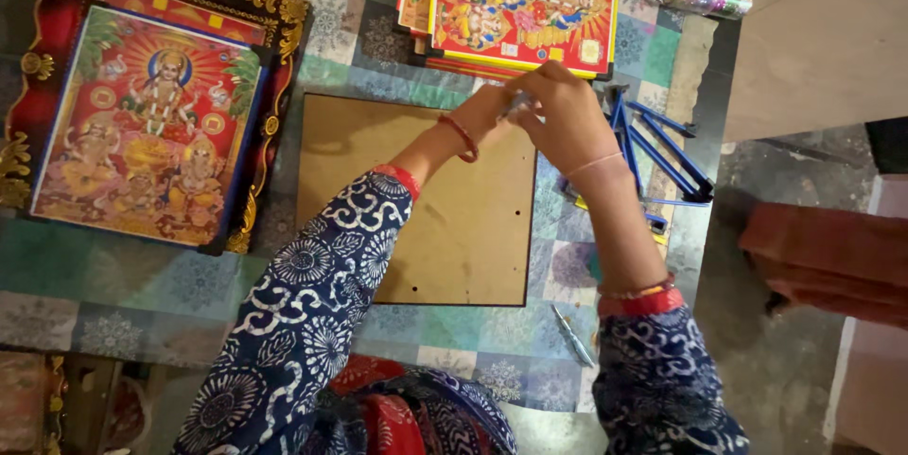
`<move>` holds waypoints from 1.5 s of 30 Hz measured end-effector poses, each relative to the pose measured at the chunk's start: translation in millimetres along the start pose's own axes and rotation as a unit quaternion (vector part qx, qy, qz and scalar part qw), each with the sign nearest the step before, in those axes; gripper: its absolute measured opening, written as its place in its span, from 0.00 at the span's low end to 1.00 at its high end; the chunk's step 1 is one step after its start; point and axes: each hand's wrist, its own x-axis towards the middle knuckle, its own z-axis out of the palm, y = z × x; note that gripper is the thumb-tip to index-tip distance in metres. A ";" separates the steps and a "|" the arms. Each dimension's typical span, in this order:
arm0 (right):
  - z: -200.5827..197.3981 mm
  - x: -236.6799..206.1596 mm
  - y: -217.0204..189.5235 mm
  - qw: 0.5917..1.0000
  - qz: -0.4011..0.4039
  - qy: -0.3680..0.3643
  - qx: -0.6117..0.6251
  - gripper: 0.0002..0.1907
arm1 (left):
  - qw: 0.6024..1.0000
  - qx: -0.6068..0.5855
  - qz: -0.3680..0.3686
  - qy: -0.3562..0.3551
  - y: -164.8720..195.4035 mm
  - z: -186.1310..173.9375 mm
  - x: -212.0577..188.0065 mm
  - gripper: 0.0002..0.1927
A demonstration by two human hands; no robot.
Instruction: The person cuts a square cardboard backing sheet with a knife on the work table, then lifts a framed religious picture and positions it on the table. They then take small printed deity pictures from a stack, lay them out, and align a picture with a yellow-edged backing piece, pressing it flat by hand.
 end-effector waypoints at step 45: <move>14.3 -7.9 18.5 0.993 0.000 0.117 -0.005 0.09 | 0.993 -0.044 -0.109 -0.020 14.0 -13.7 -17.3 0.12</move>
